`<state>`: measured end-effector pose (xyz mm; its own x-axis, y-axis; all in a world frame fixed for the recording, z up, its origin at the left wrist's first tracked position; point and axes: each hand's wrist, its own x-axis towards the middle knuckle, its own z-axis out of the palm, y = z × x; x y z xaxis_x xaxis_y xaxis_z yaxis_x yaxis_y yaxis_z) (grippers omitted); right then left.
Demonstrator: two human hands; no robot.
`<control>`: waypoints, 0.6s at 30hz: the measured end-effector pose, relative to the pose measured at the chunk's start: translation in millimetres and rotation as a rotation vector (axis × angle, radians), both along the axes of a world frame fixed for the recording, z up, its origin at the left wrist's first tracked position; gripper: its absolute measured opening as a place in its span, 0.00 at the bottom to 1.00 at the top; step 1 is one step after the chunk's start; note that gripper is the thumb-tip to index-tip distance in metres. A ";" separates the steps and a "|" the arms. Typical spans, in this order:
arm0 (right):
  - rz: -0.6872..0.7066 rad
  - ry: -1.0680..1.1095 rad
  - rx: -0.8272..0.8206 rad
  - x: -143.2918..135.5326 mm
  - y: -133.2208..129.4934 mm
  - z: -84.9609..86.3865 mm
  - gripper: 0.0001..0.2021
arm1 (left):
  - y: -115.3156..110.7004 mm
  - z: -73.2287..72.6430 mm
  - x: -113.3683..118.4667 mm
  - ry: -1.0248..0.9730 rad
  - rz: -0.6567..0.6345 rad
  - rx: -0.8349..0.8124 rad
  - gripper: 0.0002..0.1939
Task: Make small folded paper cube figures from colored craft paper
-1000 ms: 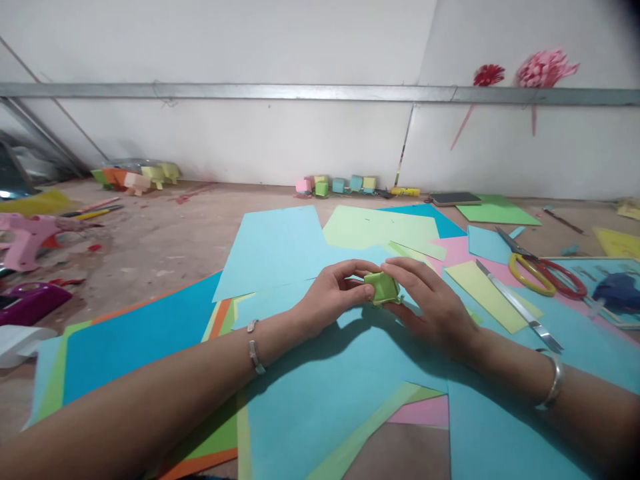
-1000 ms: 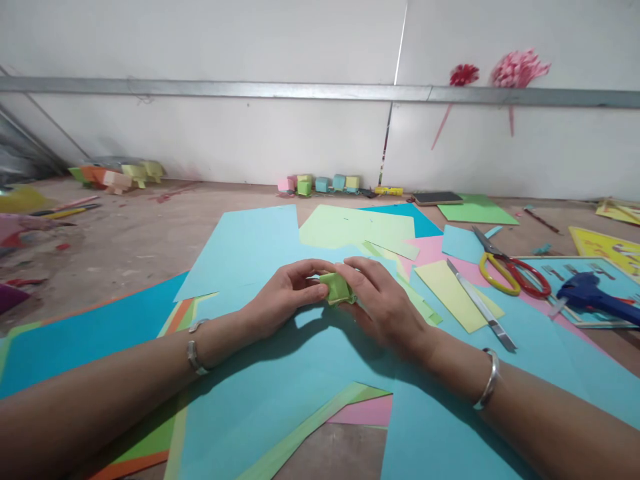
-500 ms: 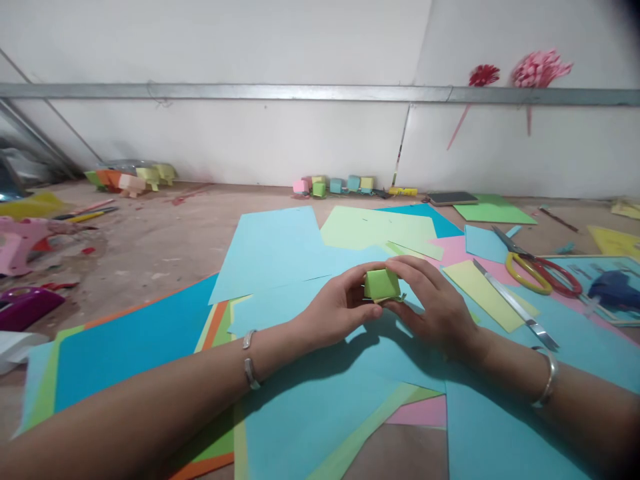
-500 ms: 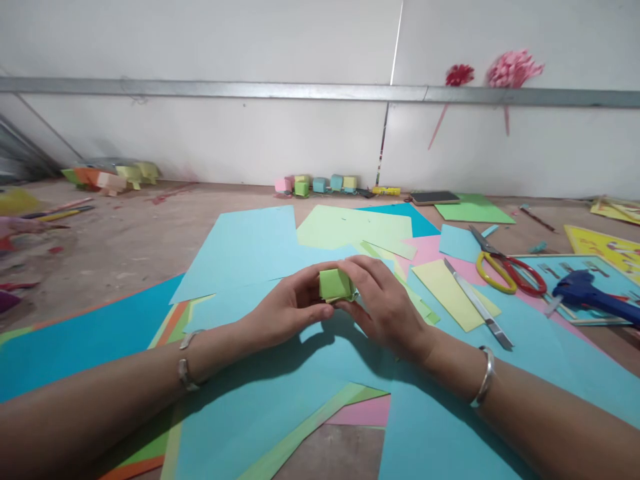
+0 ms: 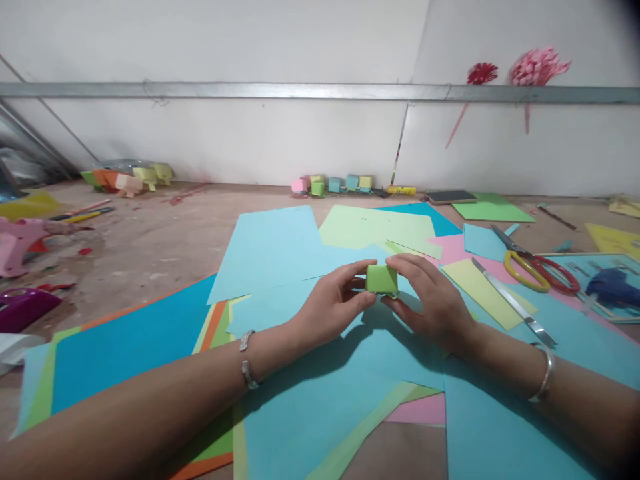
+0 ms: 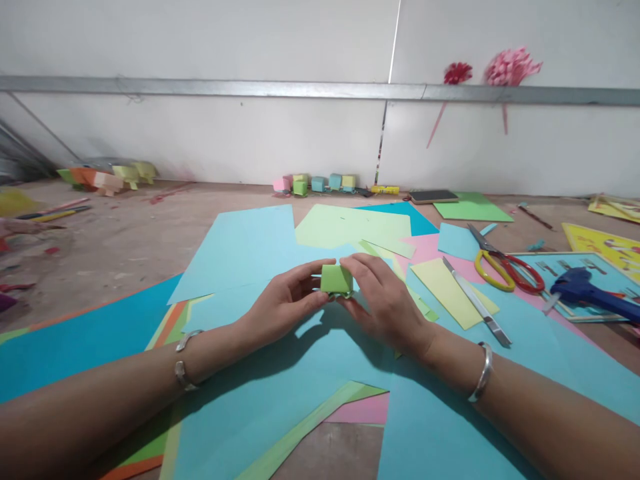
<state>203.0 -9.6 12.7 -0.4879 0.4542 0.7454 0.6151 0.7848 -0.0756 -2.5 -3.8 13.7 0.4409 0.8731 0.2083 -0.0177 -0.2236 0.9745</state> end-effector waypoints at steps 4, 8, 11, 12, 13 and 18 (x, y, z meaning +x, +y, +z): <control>0.010 -0.008 0.012 -0.4 1.1 -1.8 0.18 | 0.0 3.0 -0.6 -0.017 -0.029 -0.033 0.20; 0.014 -0.027 -0.020 0.1 2.0 -3.4 0.15 | 2.7 2.2 -0.7 0.035 0.003 0.016 0.16; 0.031 -0.087 -0.090 2.2 2.3 -1.5 0.20 | 4.5 5.1 -1.8 0.194 0.104 0.169 0.16; 0.032 -0.112 -0.121 3.0 2.4 -0.6 0.23 | 4.9 6.5 -2.5 0.245 0.129 0.206 0.16; 0.028 -0.133 -0.151 3.9 2.4 0.2 0.28 | 5.3 7.9 -3.5 0.273 0.140 0.221 0.16; 0.013 -0.132 -0.275 5.8 1.4 0.5 0.34 | 6.5 11.0 -8.0 0.087 0.173 0.145 0.19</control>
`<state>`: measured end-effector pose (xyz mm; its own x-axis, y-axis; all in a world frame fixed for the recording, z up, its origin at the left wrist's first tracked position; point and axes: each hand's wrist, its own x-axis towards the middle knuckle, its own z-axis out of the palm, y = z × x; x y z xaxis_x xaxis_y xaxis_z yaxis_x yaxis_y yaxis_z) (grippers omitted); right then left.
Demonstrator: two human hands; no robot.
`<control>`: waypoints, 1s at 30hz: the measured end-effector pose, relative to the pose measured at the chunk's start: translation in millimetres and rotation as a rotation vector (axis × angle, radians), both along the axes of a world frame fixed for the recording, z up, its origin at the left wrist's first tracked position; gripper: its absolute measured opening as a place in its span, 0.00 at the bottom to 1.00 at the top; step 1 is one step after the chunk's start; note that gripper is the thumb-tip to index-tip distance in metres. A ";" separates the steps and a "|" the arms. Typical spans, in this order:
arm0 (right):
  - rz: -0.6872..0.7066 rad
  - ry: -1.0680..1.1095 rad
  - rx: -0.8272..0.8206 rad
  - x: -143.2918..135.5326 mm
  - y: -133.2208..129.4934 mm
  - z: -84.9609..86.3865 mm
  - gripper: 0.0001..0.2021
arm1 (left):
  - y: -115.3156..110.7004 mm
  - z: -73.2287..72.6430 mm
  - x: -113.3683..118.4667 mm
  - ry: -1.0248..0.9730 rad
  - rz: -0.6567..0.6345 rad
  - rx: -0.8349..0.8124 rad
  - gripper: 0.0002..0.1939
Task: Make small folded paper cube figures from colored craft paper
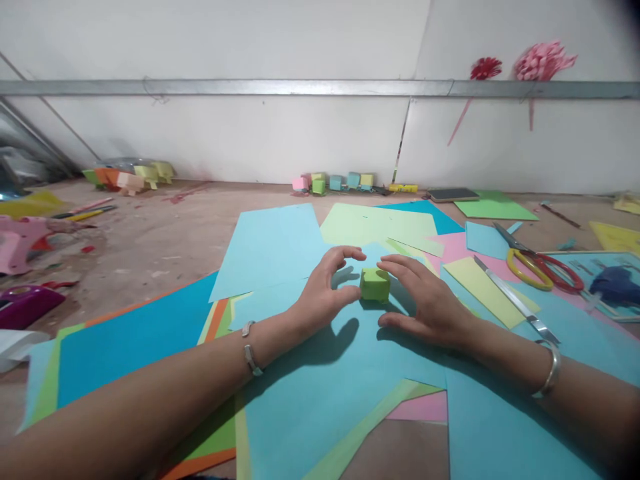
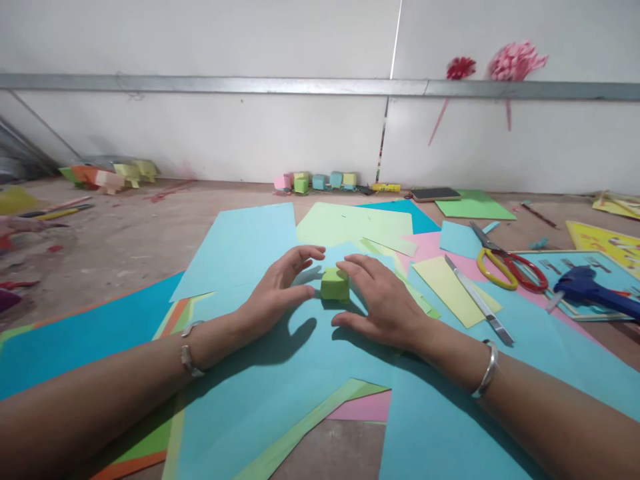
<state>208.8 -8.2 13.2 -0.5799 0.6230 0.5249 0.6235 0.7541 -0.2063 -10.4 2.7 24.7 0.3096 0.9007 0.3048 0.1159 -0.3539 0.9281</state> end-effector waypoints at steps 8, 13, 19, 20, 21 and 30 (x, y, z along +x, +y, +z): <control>-0.062 0.058 -0.099 0.0 2.6 -2.6 0.17 | 6.5 -3.8 2.2 -0.110 0.231 -0.180 0.16; -0.066 0.065 -0.082 0.5 4.5 -4.7 0.17 | 7.9 -4.4 2.7 -0.110 0.247 -0.236 0.18; -0.090 0.047 -0.120 -1.0 4.7 -4.7 0.18 | 9.1 -7.4 3.2 -0.029 0.172 -0.185 0.17; -0.088 0.061 -0.124 -1.0 4.4 -4.3 0.17 | 8.8 -8.0 3.5 -0.011 0.145 -0.169 0.16; -0.082 0.080 -0.127 -0.9 4.1 -3.8 0.16 | 8.4 -8.6 3.7 0.003 0.114 -0.150 0.15; -0.028 0.162 -0.025 -6.8 -6.5 18.5 0.16 | 1.0 -9.3 5.2 0.044 -0.174 -0.104 0.27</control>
